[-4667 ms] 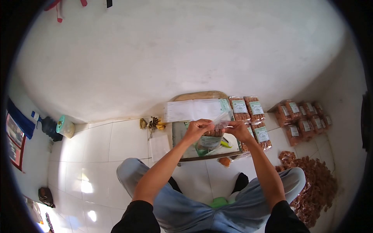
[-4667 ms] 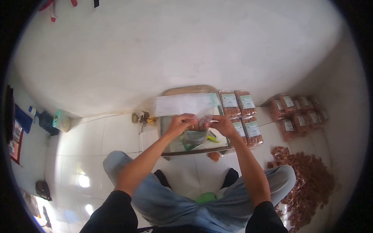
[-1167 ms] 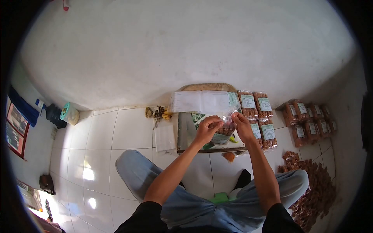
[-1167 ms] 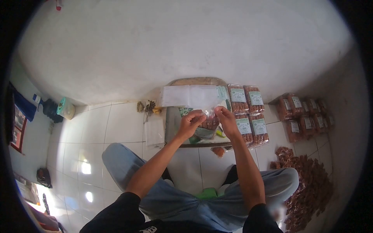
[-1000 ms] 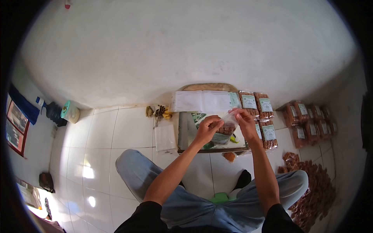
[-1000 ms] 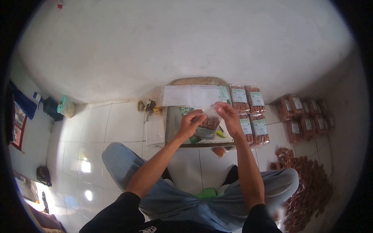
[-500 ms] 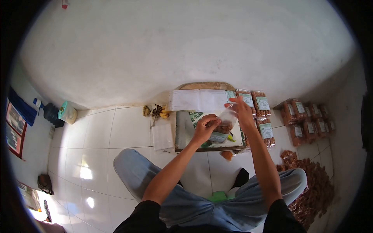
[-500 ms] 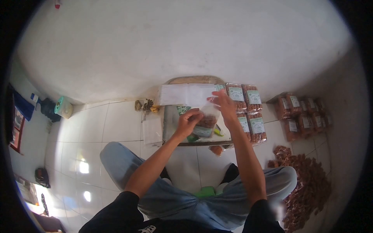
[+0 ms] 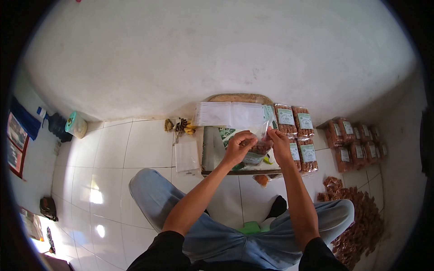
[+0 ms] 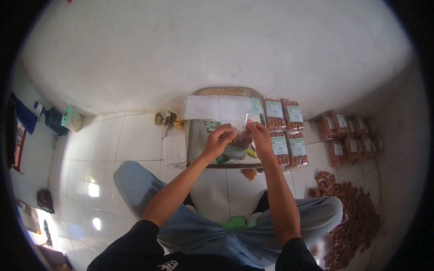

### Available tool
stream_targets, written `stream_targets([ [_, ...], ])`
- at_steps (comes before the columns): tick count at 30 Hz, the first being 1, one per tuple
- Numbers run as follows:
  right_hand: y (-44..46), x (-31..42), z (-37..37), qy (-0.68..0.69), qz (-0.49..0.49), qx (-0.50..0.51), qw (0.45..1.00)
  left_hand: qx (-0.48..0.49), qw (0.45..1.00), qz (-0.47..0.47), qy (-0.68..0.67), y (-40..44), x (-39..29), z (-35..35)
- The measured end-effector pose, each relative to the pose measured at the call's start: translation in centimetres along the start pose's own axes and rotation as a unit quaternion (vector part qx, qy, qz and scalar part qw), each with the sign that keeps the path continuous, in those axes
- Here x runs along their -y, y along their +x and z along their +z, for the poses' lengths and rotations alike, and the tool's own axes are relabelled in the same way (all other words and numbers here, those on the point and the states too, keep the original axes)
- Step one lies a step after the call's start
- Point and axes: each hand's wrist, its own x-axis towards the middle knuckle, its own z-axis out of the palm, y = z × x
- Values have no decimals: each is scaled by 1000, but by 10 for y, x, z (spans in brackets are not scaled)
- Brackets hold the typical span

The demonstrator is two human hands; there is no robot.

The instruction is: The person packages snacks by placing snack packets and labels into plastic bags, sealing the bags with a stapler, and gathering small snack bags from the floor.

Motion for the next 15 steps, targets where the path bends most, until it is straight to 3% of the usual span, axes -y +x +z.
stream_targets([
  [4, 8, 1, 5, 63, 52, 4, 997, -10, 1000, 17, 5, -1, 1, 1],
  [8, 8, 7, 11, 58, 36, -13, 998, -2, 1000, 14, 3, -2, 3, -1],
  [10, 11, 9, 13, 67, -61, -11, 996, -2, 1000, 19, -3, -2, 2, -1],
  [15, 13, 26, 16, 36, -111, 37, 992, 2, 1000, -18, -12, -1, 5, -2],
])
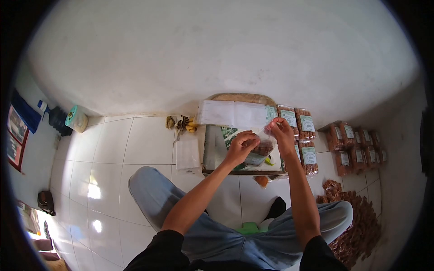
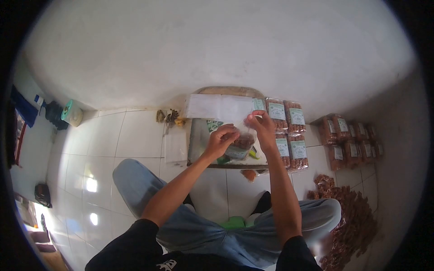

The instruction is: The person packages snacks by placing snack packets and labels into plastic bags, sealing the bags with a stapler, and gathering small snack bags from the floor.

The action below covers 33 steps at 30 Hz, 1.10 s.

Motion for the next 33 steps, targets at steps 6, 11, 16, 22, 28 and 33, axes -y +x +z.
stream_targets([
  [6, 18, 13, 6, -109, 208, -40, 971, -11, 998, 48, 40, 0, 0, 2],
  [11, 24, 3, 9, -413, 147, 33, 898, -7, 995, 61, 78, 1, 2, -1],
  [16, 17, -7, 2, -399, 24, 12, 916, -15, 997, 34, 67, 0, 1, 0],
  [22, -21, -6, -8, -259, -15, -93, 961, -11, 995, 67, 75, 2, 10, -2],
  [28, -21, -2, -3, -165, 52, -125, 977, -16, 997, 42, 59, 4, 8, 0],
  [33, -4, -13, -10, -219, 135, -87, 962, -4, 997, 45, 58, 2, 5, -1],
])
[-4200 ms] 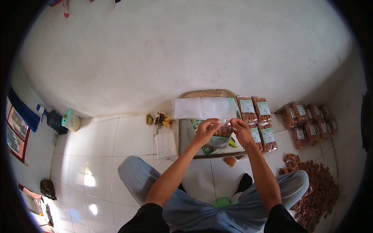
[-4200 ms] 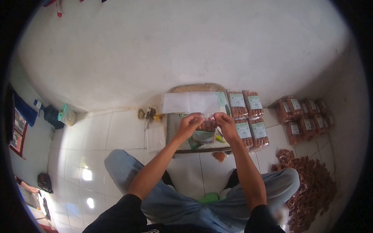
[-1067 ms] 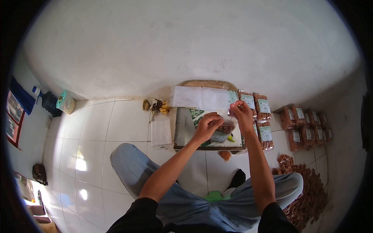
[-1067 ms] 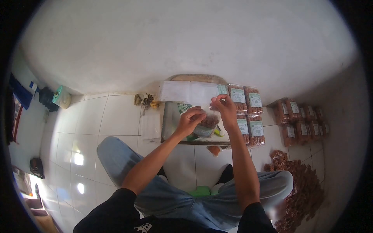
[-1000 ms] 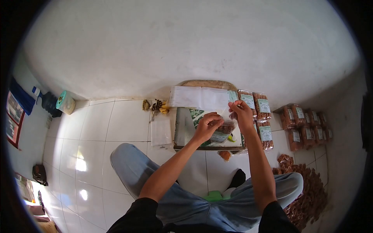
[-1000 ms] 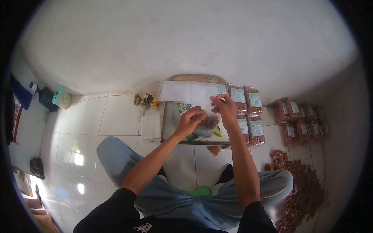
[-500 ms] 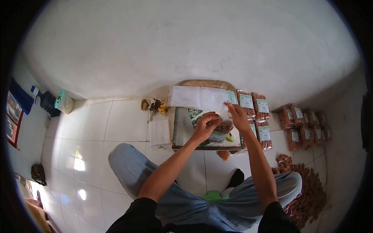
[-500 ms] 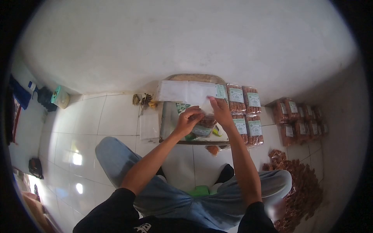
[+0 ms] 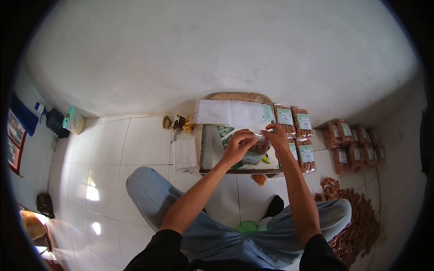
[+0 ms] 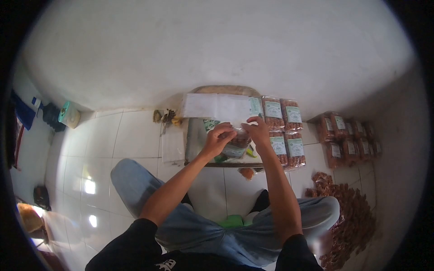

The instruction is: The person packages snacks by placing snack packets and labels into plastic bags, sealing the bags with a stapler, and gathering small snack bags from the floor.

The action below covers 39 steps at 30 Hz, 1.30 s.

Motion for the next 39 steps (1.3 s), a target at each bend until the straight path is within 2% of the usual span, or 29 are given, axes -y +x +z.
stream_targets([
  [2, 11, -11, 0, -41, -4, 96, 995, 12, 1000, -11, -11, 1, 2, -2],
  [3, 10, -7, 1, -41, -5, 96, 995, 22, 999, -24, -23, 1, 2, -2],
  [4, 8, -4, 1, -101, -13, 93, 990, 22, 999, -24, -23, 1, 1, -3],
  [5, 7, -1, 2, -160, -21, 91, 983, 15, 1000, -7, -14, 1, 1, -3],
  [6, 6, -2, 3, -161, -22, 92, 982, 9, 1000, 11, -7, 1, 0, -3],
  [8, -2, -7, 3, 16, -108, 102, 989, -1, 999, 38, 28, 3, -2, -3],
  [9, -6, -3, -1, 15, -109, 103, 989, -9, 996, 65, 62, 3, -3, -4],
  [10, -14, 4, -8, -119, -202, 138, 962, -10, 996, 64, 62, 4, -4, -5],
  [11, -19, 7, -12, -250, -289, 168, 909, 2, 995, 67, 71, 6, -5, -7],
  [13, -23, 3, -13, -220, -253, 159, 929, 16, 994, 70, 80, 9, -9, -9],
  [15, -23, 0, -14, -189, -217, 149, 946, 16, 989, 118, 92, 11, -11, -10],
  [17, -18, -9, -16, -111, -120, 175, 971, 21, 986, 127, 101, 13, -12, -12],
  [22, -20, -14, -15, -49, -97, 166, 980, 53, 979, 143, 138, 16, -24, -16],
  [23, -21, -12, -15, -36, -83, 161, 983, 56, 991, 57, 109, 15, -29, -17],
  [25, -22, -12, -16, -51, -92, 158, 982, 60, 994, -29, 81, 14, -40, -19],
  [27, -22, -13, -16, -65, -101, 156, 980, 82, 980, 69, 170, 15, -47, -25],
  [30, -19, -21, -15, -43, -80, 159, 983, 124, 967, 73, 209, 19, -52, -33],
  [33, -18, -26, -15, -26, -130, 161, 978, 145, 956, 78, 241, 19, -49, -35],
  [36, -24, -16, -14, 7, -78, 158, 984, 118, 948, 103, 277, 16, -49, -29],
  [38, -31, -9, -15, -68, -197, 102, 973, 90, 941, 115, 306, 13, -50, -25],
  [39, -31, -9, -19, -68, -198, 101, 973, 61, 933, 124, 334, 12, -50, -24],
])
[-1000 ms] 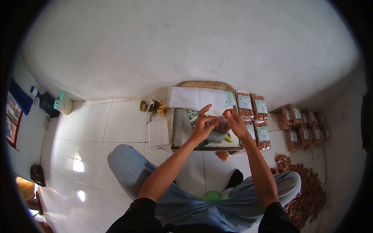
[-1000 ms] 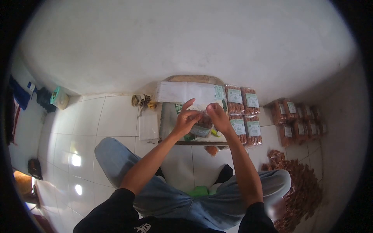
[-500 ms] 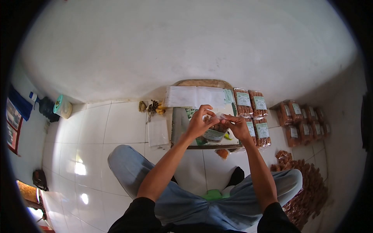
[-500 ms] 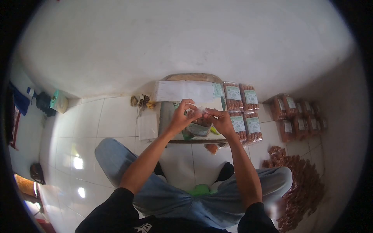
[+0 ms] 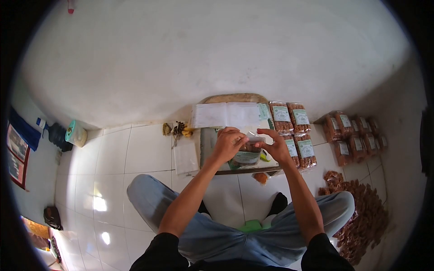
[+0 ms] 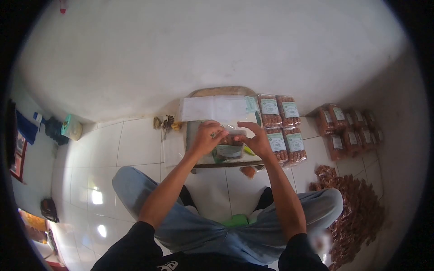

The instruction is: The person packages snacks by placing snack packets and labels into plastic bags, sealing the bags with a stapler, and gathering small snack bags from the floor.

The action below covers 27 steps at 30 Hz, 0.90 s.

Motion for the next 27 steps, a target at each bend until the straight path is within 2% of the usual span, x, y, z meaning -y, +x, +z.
stream_targets([
  [2, -2, -2, -9, -111, -76, -22, 991, -16, 1000, -2, -3, 0, 0, 2],
  [4, -4, -13, -7, -114, -91, -43, 988, -32, 999, -5, -6, -1, 4, 4],
  [6, -5, -19, -6, -118, -105, -64, 985, -18, 995, -45, -82, -2, 5, 7],
  [8, -4, -21, -5, -155, -169, -67, 971, -12, 991, -59, -118, -3, 4, 8],
  [10, -7, -8, -3, -168, -162, -52, 971, -7, 985, -73, -154, -6, 4, 7],
  [12, -7, -7, -3, -181, -156, -39, 970, 29, 963, -159, -218, -8, 3, 7],
  [14, -6, -16, -1, -134, -106, -20, 985, 25, 964, -149, -220, -8, 5, 11],
  [21, 1, 4, -8, -210, -127, 8, 969, 26, 948, -155, -278, -11, 10, 18],
  [23, 1, 25, -6, -157, -70, 18, 985, 25, 951, -147, -270, -9, 10, 16],
  [27, 9, 12, -2, -202, -104, 40, 973, 19, 968, -103, -226, -9, 10, 17],
])
